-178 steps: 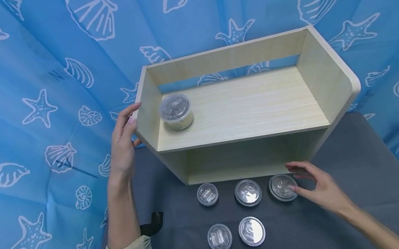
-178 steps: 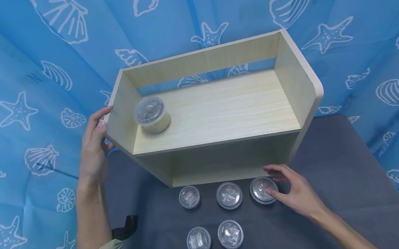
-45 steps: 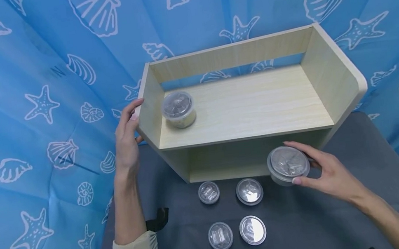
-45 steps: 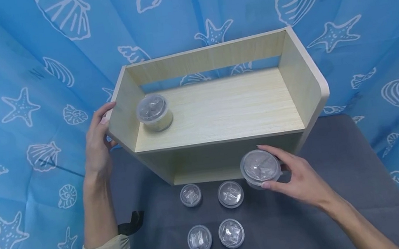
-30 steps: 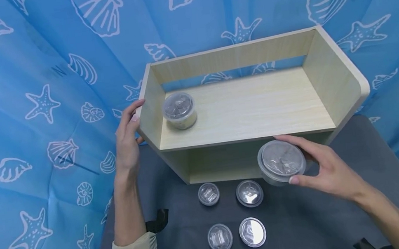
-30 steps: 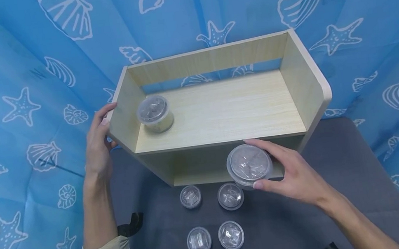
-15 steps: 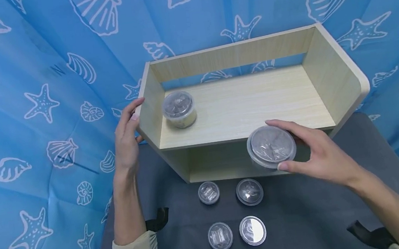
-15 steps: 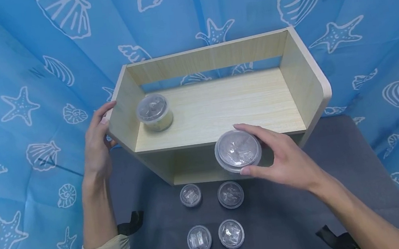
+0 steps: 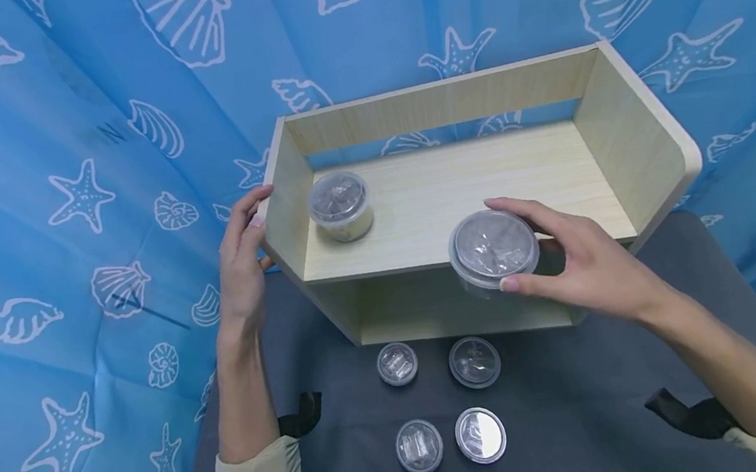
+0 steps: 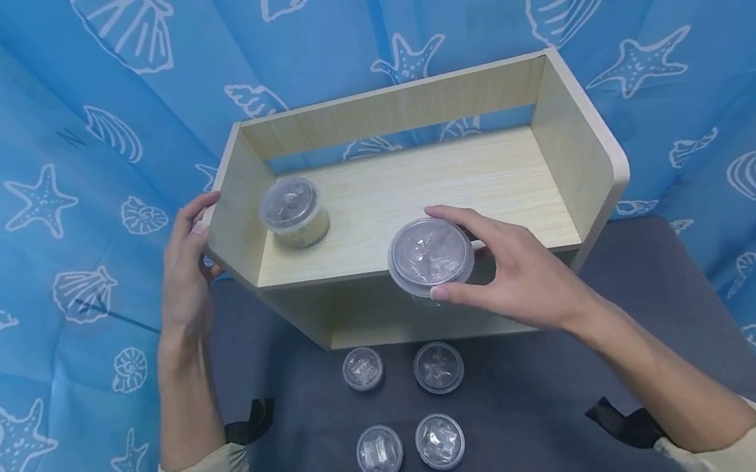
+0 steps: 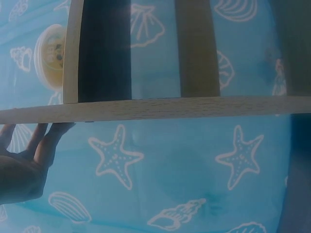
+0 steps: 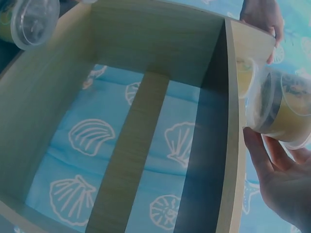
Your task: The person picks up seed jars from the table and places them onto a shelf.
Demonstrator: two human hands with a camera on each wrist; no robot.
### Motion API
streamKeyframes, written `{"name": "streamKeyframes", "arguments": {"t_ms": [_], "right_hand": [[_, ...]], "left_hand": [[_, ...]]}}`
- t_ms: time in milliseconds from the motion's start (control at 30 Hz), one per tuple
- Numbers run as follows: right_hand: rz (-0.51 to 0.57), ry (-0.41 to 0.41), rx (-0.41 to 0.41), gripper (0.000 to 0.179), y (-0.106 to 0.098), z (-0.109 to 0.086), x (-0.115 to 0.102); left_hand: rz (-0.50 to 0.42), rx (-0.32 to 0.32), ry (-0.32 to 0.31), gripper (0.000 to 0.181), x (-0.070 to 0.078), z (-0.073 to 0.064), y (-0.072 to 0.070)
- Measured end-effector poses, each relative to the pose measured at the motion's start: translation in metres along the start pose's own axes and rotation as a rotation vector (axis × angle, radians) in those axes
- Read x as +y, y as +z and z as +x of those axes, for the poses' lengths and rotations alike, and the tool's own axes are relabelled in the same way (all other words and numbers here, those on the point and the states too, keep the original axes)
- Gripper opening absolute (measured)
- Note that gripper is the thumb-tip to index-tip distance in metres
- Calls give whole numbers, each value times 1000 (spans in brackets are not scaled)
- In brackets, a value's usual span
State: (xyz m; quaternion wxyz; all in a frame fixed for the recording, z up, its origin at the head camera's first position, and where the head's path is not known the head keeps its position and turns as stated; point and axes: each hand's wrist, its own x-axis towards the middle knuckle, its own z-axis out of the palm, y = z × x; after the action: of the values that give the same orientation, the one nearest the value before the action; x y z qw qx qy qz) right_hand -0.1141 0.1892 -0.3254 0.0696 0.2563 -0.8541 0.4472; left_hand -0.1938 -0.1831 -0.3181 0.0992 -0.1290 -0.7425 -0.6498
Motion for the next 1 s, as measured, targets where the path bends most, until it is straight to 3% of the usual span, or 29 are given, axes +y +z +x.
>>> {"name": "streamKeyframes", "arguments": {"t_ms": [333, 667, 1000], "right_hand": [[33, 17, 10, 81, 0, 20, 1], [106, 119, 45, 78, 1, 39, -2], [146, 159, 48, 78, 2, 53, 0]], "left_hand": [[0, 1, -3, 39, -2, -1, 3], [-3, -1, -1, 40, -2, -1, 3], [-10, 2, -5, 40, -1, 0, 1]]}}
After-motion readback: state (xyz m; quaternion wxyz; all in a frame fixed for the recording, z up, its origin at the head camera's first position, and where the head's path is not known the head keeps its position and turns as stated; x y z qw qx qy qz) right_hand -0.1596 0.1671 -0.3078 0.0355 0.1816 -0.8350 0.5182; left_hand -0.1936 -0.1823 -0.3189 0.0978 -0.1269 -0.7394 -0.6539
